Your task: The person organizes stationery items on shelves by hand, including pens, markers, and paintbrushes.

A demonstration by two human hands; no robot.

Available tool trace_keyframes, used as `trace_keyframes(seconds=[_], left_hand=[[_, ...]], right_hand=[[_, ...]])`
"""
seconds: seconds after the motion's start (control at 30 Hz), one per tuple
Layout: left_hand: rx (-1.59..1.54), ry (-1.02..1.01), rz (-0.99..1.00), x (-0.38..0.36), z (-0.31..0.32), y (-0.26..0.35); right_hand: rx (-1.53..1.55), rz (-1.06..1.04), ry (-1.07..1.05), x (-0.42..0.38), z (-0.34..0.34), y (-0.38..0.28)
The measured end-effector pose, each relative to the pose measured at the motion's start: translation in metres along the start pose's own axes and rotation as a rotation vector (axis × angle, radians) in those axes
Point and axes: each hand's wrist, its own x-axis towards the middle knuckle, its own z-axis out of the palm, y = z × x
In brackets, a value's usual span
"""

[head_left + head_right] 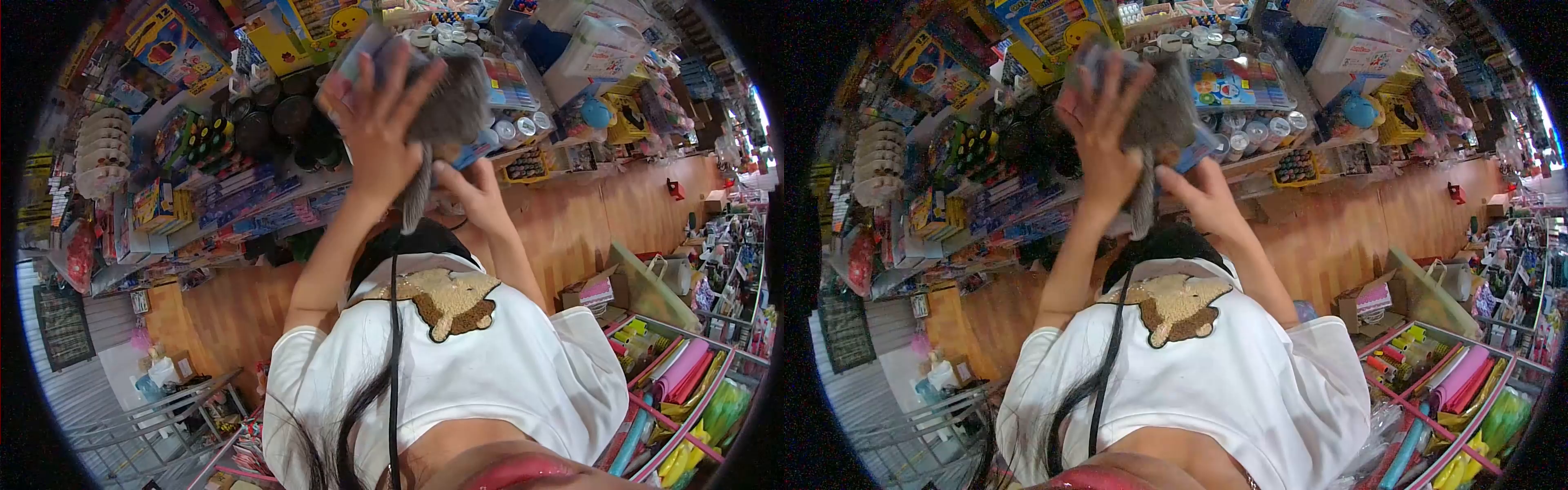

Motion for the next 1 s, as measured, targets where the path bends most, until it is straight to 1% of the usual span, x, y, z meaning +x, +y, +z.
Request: trace_keyframes(seconds=[0.03, 0.07, 0.1, 0.17, 0.2, 0.23, 0.27, 0.3, 0.37, 0.43, 0.5, 0.57, 0.6, 0.7, 0.73, 0.77, 0.83, 0.87, 0.9, 0.97, 1.0], left_hand=[[0.014, 0.056, -0.028, 0.012, -0.005, -0.011], [0.022, 0.111, -0.054, 0.019, -0.008, -0.021], [-0.033, 0.138, -0.088, 0.021, -0.01, -0.03], [-0.146, 0.185, -0.165, 0.017, -0.008, -0.042], [-0.068, 0.176, -0.182, 0.007, -0.004, -0.036], [-0.055, 0.088, -0.208, -0.006, -0.003, -0.025], [-0.138, 0.059, -0.128, -0.021, 0.0, -0.009], [-0.222, 0.031, -0.052, -0.033, 0.003, 0.005], [-0.208, -0.075, -0.011, -0.043, 0.003, 0.02], [-0.169, -0.148, 0.033, -0.042, 0.0, 0.026], [-0.084, -0.167, 0.086, -0.013, -0.011, 0.02], [-0.062, -0.012, 0.038, 0.013, -0.014, -0.003], [-0.042, 0.066, 0.013, 0.023, -0.015, -0.019], [-0.041, 0.165, -0.07, 0.02, -0.008, -0.071], [0.042, 0.144, -0.115, 0.011, -0.002, -0.08], [0.019, 0.192, -0.188, 0.001, 0.005, -0.072], [-0.058, 0.143, -0.223, -0.021, 0.014, -0.057], [-0.183, 0.132, -0.235, -0.036, 0.021, -0.043], [-0.308, 0.12, -0.246, -0.048, 0.024, -0.027], [-0.141, -0.006, -0.139, -0.056, 0.013, -0.001], [-0.108, -0.045, -0.106, -0.055, 0.007, 0.003]], right_hand=[[-0.009, -0.003, -0.071, -0.001, 0.006, -0.003], [0.079, 0.141, -0.061, -0.011, 0.017, -0.01], [0.053, -0.071, -0.129, -0.01, 0.018, 0.004], [0.053, -0.149, -0.132, -0.01, 0.02, 0.014], [0.066, -0.093, -0.061, -0.013, 0.019, 0.014], [0.082, -0.038, 0.005, -0.015, 0.019, 0.013], [0.098, 0.013, 0.067, -0.015, 0.018, 0.011], [0.111, 0.006, 0.17, -0.016, 0.018, 0.004], [0.234, -0.207, 0.083, -0.009, 0.007, 0.017], [0.136, -0.13, 0.017, -0.011, -0.002, 0.017], [0.072, -0.052, -0.053, -0.017, 0.002, 0.011], [0.05, 0.017, -0.132, -0.02, 0.019, 0.007], [-0.028, 0.013, -0.185, -0.022, 0.021, 0.009], [0.061, 0.032, -0.123, -0.025, 0.027, 0.009], [0.043, 0.025, -0.11, -0.024, 0.024, 0.013], [0.068, 0.018, -0.062, -0.023, 0.023, 0.014], [0.113, 0.002, 0.038, -0.02, 0.021, 0.014], [0.226, -0.017, 0.135, -0.017, 0.022, 0.017], [0.165, 0.02, 0.136, -0.015, 0.013, 0.018], [0.235, 0.077, 0.129, -0.014, 0.012, 0.009], [0.263, 0.126, 0.101, -0.013, 0.009, 0.013]])
